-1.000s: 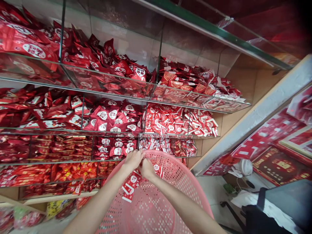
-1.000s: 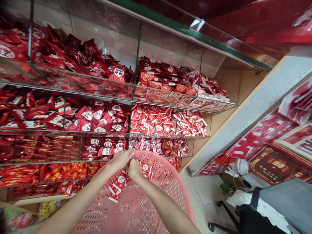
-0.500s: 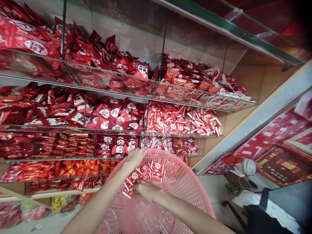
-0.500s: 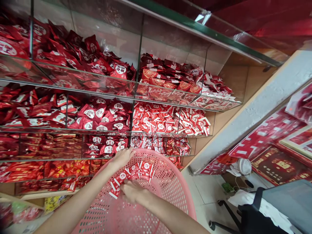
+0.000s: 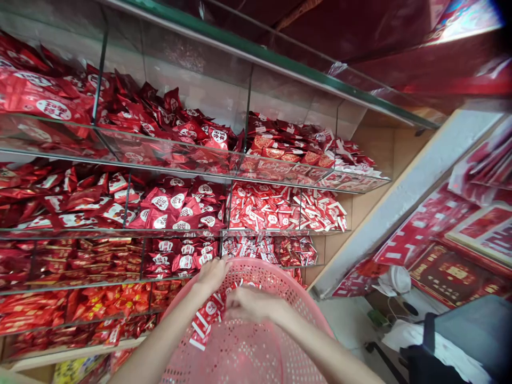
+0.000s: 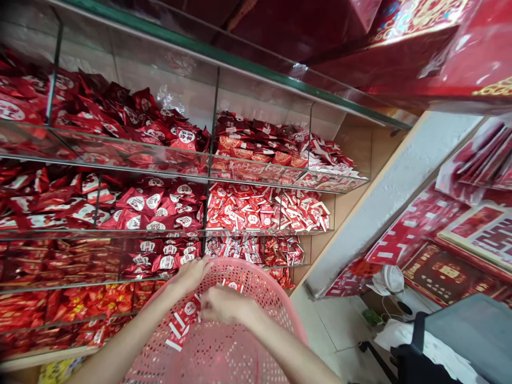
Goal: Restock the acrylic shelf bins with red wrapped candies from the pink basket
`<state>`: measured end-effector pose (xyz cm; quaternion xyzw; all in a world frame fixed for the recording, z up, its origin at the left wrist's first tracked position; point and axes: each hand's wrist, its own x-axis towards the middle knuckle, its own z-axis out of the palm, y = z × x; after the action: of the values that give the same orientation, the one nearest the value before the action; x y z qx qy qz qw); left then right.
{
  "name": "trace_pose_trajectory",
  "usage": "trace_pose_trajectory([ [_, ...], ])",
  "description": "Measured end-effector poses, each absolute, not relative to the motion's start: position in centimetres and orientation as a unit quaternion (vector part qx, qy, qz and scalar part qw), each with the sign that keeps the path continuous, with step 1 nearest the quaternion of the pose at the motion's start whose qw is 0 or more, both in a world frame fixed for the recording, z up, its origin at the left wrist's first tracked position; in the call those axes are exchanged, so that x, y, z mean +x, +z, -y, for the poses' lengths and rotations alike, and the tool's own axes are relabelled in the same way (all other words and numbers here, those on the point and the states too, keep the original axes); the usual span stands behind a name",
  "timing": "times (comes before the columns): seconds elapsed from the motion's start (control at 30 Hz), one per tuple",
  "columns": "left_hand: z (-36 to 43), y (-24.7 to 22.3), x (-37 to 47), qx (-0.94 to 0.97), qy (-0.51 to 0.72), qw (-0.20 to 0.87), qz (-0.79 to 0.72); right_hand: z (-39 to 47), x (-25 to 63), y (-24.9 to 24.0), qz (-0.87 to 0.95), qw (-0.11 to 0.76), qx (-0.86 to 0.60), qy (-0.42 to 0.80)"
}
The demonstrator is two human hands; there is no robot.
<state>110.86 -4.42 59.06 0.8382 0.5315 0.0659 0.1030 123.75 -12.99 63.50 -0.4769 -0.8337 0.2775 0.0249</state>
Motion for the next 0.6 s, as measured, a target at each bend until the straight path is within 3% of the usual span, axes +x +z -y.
trace_pose_trajectory([
  [0.17,4.4,59.2,111.0,0.837,0.059,0.112,-0.533,10.7,128.5,71.1,0.741,0.278,-0.609,0.052],
  [0.23,4.4,59.3,111.0,0.835,0.061,0.107,-0.537,9.5,130.0,72.8,0.654,0.312,-0.687,-0.049],
  [0.33,4.5,59.3,111.0,0.838,0.062,0.1,-0.533,7.8,130.7,74.0,0.585,0.264,-0.757,-0.123],
  [0.47,4.5,59.3,111.0,0.836,0.06,0.103,-0.535,6.3,130.0,74.2,0.578,0.18,-0.79,-0.097],
  [0.6,4.5,59.3,111.0,0.834,0.06,0.106,-0.537,5.6,130.0,74.5,0.581,0.151,-0.798,-0.059],
])
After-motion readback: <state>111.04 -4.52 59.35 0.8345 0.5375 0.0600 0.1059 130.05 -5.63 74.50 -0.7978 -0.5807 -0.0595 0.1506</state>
